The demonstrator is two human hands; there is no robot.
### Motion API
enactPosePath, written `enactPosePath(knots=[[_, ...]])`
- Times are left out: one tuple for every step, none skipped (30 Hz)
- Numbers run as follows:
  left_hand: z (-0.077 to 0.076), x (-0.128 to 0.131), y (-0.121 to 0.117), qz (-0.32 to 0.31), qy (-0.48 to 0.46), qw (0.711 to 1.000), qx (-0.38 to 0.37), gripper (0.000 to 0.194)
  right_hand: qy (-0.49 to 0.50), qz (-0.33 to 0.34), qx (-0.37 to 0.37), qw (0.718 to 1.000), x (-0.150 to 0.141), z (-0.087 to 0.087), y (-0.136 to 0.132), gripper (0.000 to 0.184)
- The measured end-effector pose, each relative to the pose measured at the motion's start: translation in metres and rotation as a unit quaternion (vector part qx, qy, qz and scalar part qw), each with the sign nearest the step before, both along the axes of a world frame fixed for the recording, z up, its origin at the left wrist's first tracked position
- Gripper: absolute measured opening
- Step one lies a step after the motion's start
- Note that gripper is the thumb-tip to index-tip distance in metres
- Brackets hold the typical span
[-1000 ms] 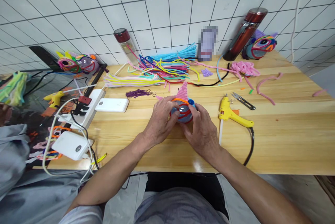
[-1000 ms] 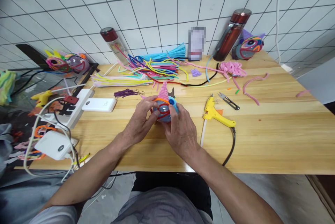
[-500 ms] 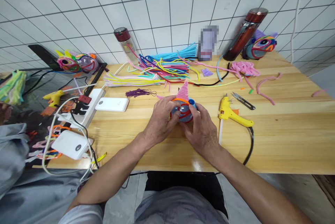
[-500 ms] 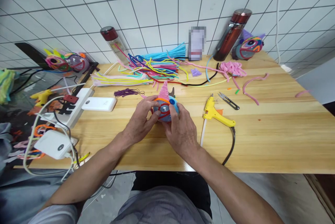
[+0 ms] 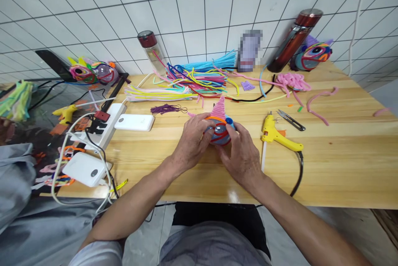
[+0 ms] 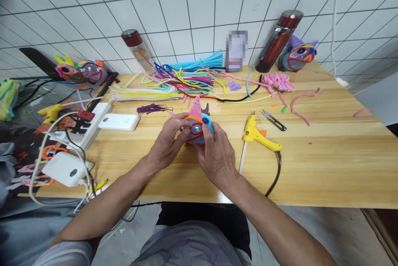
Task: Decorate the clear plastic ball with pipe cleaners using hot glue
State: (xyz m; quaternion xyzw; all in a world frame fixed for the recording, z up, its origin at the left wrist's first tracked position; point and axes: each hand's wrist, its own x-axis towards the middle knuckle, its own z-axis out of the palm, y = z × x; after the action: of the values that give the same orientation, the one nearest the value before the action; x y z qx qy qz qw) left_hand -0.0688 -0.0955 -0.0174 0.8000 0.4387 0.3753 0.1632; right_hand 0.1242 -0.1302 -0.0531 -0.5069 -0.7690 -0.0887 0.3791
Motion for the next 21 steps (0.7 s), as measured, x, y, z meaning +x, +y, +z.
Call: enactPosePath(knots=[[0.0003, 0.0001, 0.0000, -0.002, -0.001, 1.000, 0.001, 0.022, 0.000, 0.000, 0.001, 1.000, -0.0002, 0.0000, 0.0000, 0.065], [0.0006, 0.0002, 0.0000, -0.003, -0.001, 1.000, 0.002, 0.021, 0.000, 0.000, 0.001, 1.000, -0.0003, 0.0001, 0.0000, 0.064], [0.0009, 0.0003, -0.0001, -0.003, -0.001, 1.000, 0.001, 0.021, 0.000, 0.000, 0.000, 1.000, -0.0004, 0.0001, -0.0001, 0.064], [0.0011, 0.0005, -0.0001, -0.002, 0.000, 1.000, -0.001, 0.022, 0.000, 0.000, -0.002, 1.000, -0.0003, 0.0002, -0.0002, 0.064], [0.0012, 0.0005, -0.0001, -0.001, 0.002, 1.000, -0.004, 0.022, 0.001, 0.000, -0.005, 1.000, -0.0002, 0.0002, -0.0003, 0.065], [0.0012, 0.0006, -0.0001, 0.000, 0.003, 1.000, -0.007, 0.022, 0.001, 0.000, -0.007, 1.000, 0.0000, 0.0002, -0.0004, 0.066], [0.0012, 0.0006, -0.0002, 0.001, 0.003, 1.000, -0.009, 0.022, 0.001, 0.001, -0.009, 1.000, 0.0001, 0.0001, -0.0004, 0.066], [0.0012, 0.0006, -0.0004, 0.001, 0.002, 1.000, -0.011, 0.023, 0.001, 0.001, -0.010, 1.000, 0.0003, 0.0001, -0.0005, 0.066], [0.0013, 0.0005, -0.0007, 0.002, 0.001, 1.000, -0.012, 0.023, 0.001, 0.001, -0.010, 1.000, 0.0005, 0.0001, -0.0005, 0.066], [0.0015, 0.0004, -0.0011, 0.002, -0.001, 1.000, -0.013, 0.023, 0.002, 0.000, -0.011, 1.000, 0.0006, 0.0001, -0.0005, 0.065], [0.0018, 0.0003, -0.0015, 0.001, -0.002, 1.000, -0.015, 0.023, 0.002, 0.000, -0.010, 1.000, 0.0006, 0.0001, -0.0005, 0.065], [0.0022, 0.0001, -0.0019, 0.000, -0.002, 1.000, -0.017, 0.024, 0.003, -0.001, -0.009, 1.000, 0.0006, 0.0002, -0.0005, 0.065], [0.0025, 0.0000, -0.0022, 0.000, -0.001, 1.000, -0.018, 0.024, 0.004, 0.000, -0.008, 1.000, 0.0006, 0.0003, -0.0005, 0.065], [0.0027, -0.0001, -0.0024, -0.001, 0.000, 1.000, -0.018, 0.024, 0.004, 0.000, -0.006, 1.000, 0.0005, 0.0004, -0.0004, 0.065], [0.0027, -0.0002, -0.0025, -0.001, 0.001, 1.000, -0.017, 0.023, 0.003, 0.001, -0.004, 1.000, 0.0004, 0.0006, -0.0004, 0.065], [0.0025, -0.0002, -0.0023, -0.001, 0.000, 1.000, -0.013, 0.023, 0.001, 0.002, -0.002, 1.000, 0.0003, 0.0009, -0.0004, 0.064], [0.0023, -0.0002, -0.0021, -0.001, -0.001, 1.000, -0.009, 0.022, 0.000, 0.001, 0.000, 1.000, 0.0001, 0.0011, -0.0004, 0.064], [0.0020, -0.0001, -0.0018, -0.002, -0.004, 1.000, -0.004, 0.022, -0.001, 0.001, 0.001, 1.000, 0.0000, 0.0012, -0.0004, 0.063], [0.0018, -0.0001, -0.0015, -0.003, -0.005, 1.000, -0.001, 0.021, -0.001, 0.000, 0.003, 1.000, -0.0002, 0.0013, -0.0004, 0.063], [0.0018, 0.0000, -0.0012, -0.005, -0.005, 1.000, 0.000, 0.021, 0.000, -0.001, 0.003, 1.000, -0.0003, 0.0013, -0.0003, 0.062], [0.0019, 0.0001, -0.0010, -0.006, -0.004, 1.000, 0.000, 0.021, 0.001, -0.002, 0.004, 1.000, -0.0004, 0.0012, -0.0003, 0.062]])
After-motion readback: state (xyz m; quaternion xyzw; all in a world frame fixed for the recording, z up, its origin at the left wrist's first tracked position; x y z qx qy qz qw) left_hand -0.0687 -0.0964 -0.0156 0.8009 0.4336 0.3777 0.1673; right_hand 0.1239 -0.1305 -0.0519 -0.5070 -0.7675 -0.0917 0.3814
